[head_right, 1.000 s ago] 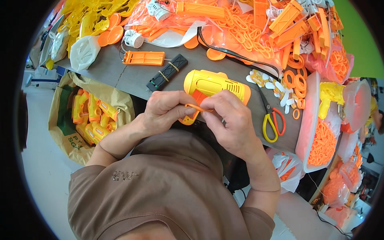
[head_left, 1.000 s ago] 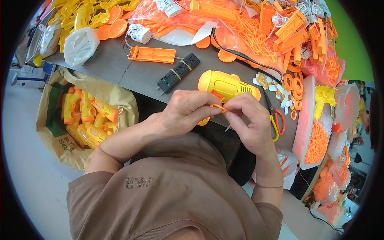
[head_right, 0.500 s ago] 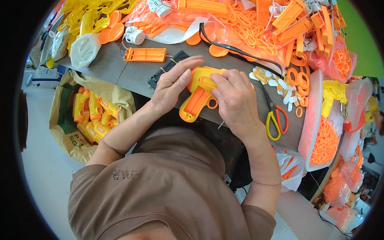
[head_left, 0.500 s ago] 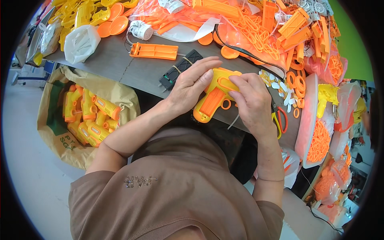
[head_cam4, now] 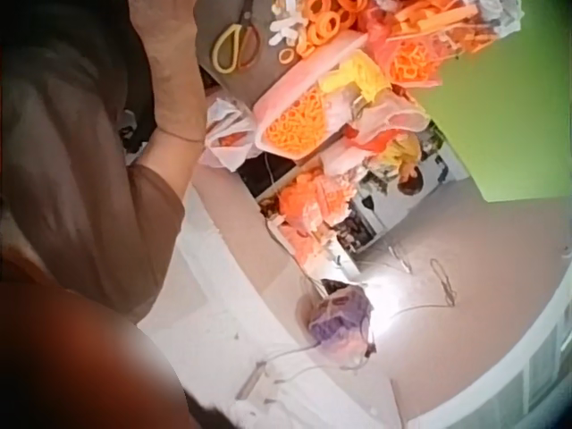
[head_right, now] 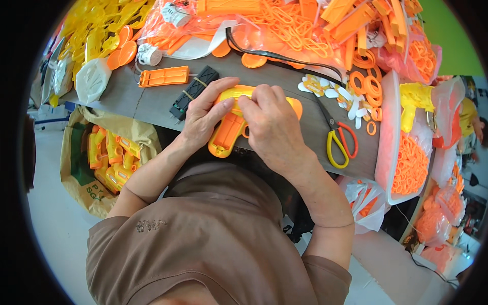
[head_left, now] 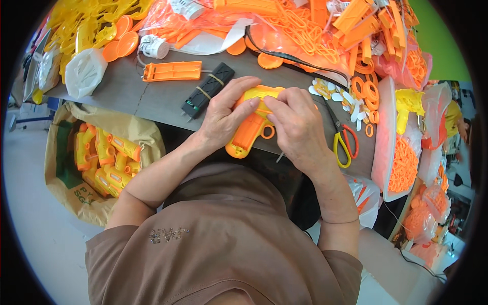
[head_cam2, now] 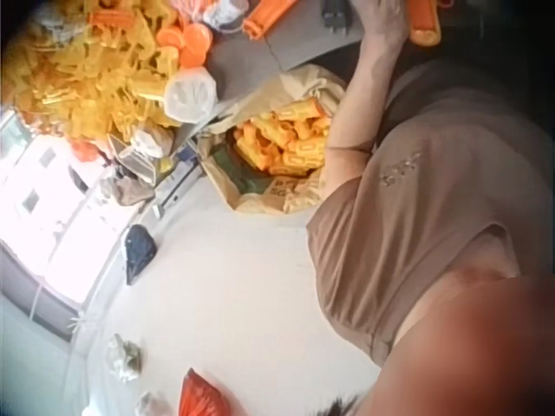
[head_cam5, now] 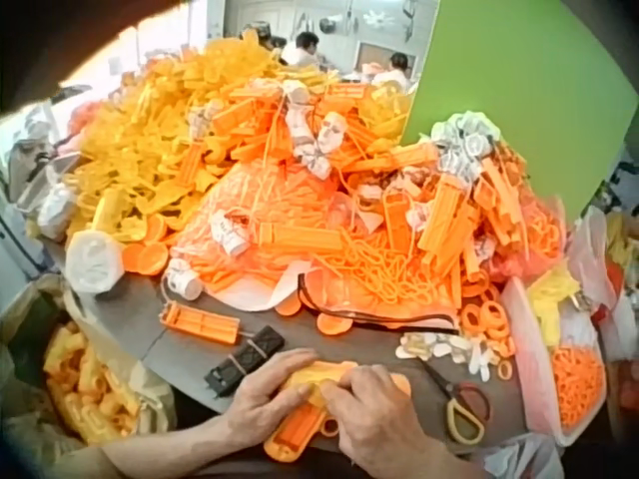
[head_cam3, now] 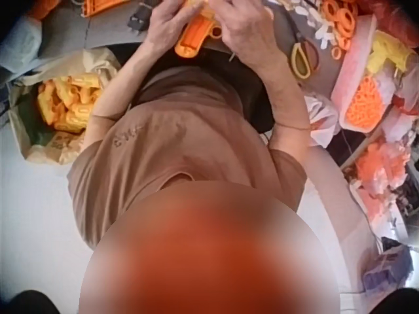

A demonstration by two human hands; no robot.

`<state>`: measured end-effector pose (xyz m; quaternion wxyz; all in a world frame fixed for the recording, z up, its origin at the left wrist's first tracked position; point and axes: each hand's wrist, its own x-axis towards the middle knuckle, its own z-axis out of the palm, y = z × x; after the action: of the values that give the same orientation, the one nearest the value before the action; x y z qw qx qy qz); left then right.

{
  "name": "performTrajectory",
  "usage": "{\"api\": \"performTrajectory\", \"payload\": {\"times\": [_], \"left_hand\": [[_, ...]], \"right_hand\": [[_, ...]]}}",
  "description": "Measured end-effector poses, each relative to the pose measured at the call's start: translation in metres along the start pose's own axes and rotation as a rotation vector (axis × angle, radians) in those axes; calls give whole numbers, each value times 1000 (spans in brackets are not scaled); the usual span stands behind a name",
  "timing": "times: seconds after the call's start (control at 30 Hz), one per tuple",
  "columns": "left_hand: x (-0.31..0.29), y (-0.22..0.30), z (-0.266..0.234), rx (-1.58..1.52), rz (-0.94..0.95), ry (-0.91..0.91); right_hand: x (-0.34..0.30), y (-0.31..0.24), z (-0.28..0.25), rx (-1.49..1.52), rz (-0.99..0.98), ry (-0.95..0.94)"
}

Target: Assembling a plastic toy gun by fitting together various yellow and orange internal and external components.

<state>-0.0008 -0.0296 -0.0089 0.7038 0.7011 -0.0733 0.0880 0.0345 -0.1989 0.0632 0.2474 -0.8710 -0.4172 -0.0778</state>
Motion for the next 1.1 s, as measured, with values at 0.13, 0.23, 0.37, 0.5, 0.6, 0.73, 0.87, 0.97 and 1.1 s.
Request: {"api": "performTrajectory", "payload": {"times": [0.13,0.23,0.37,0.5,0.6,0.73,0.87,0.97,1.1], "left_hand": [[1,-4,-1,1,18,-27],[-4,0,-1,-64,-82,-21],[-6,0,-4,-9,-42,-23],[-8,-5,-2,12,-5,-13],[-8,-5,-3,77,27,-7],[-9,-4,-3,110,48,6],[-7,9,-4,243,196,16],[-3,21,-6,348,299,18],[-2,27,-9,398,341,34]], "right_hand": [[-4,1,-3,10,21,53],[-11,23,-10,145,206,187],[-31,89,-15,89,434,306],[-34,102,-2,-212,364,181],[-32,106,6,-270,338,166],[-31,115,7,-237,346,134],[-31,117,6,-157,327,108],[-28,115,0,-89,281,103],[-29,115,-6,-59,319,-14]]}}
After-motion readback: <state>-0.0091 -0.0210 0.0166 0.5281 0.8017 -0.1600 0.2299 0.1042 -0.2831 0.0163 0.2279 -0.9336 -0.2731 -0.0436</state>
